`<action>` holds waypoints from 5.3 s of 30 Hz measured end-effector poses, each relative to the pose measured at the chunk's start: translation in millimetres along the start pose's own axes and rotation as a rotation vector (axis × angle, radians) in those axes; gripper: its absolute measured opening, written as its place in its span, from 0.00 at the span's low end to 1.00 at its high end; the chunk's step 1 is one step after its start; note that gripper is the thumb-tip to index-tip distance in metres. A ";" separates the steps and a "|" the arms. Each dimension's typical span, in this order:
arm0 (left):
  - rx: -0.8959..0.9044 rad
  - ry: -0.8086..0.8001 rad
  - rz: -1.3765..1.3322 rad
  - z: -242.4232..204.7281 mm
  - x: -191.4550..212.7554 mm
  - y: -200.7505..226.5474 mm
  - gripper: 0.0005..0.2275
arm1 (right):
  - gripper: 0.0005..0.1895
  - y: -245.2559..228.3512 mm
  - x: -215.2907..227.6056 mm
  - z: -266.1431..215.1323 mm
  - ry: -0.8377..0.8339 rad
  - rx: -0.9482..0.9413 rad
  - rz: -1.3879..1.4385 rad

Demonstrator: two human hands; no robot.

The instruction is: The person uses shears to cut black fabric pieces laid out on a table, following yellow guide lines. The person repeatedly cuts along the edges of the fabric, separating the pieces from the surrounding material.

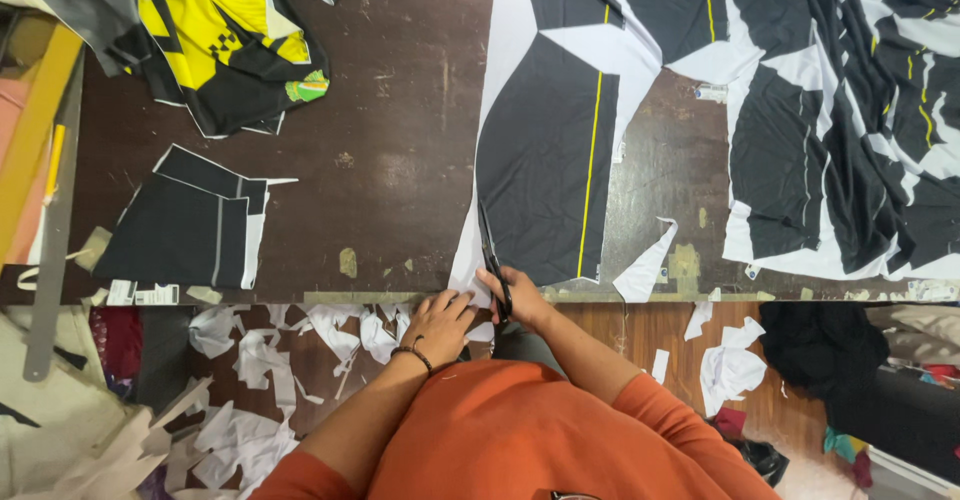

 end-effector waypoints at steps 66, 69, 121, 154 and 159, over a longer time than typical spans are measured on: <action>-0.333 0.252 0.288 370.0 137.2 12.9 0.35 | 0.43 -69.8 218.2 18.6 0.305 -0.269 -0.397; -0.334 0.241 0.289 371.4 135.7 11.8 0.35 | 0.42 -62.5 217.4 22.3 0.315 -0.281 -0.408; -0.320 0.233 0.277 373.3 131.6 9.5 0.36 | 0.23 -141.9 240.6 70.8 0.332 -0.201 -0.554; -0.326 0.272 0.224 375.0 126.2 5.6 0.35 | 0.23 -210.4 249.3 92.3 0.329 -0.141 -0.436; -0.336 0.247 0.224 376.3 129.3 6.7 0.34 | 0.21 -198.7 251.9 104.0 0.320 -0.106 -0.404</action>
Point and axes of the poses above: each hand's wrist, its own z-axis towards the middle knuckle, its own x-axis out of the back of the hand, y = z × x, the point moved 6 cm from there along z, towards the middle knuckle, and after that the axes turned 10 degrees about z, right-handed, at the moved point
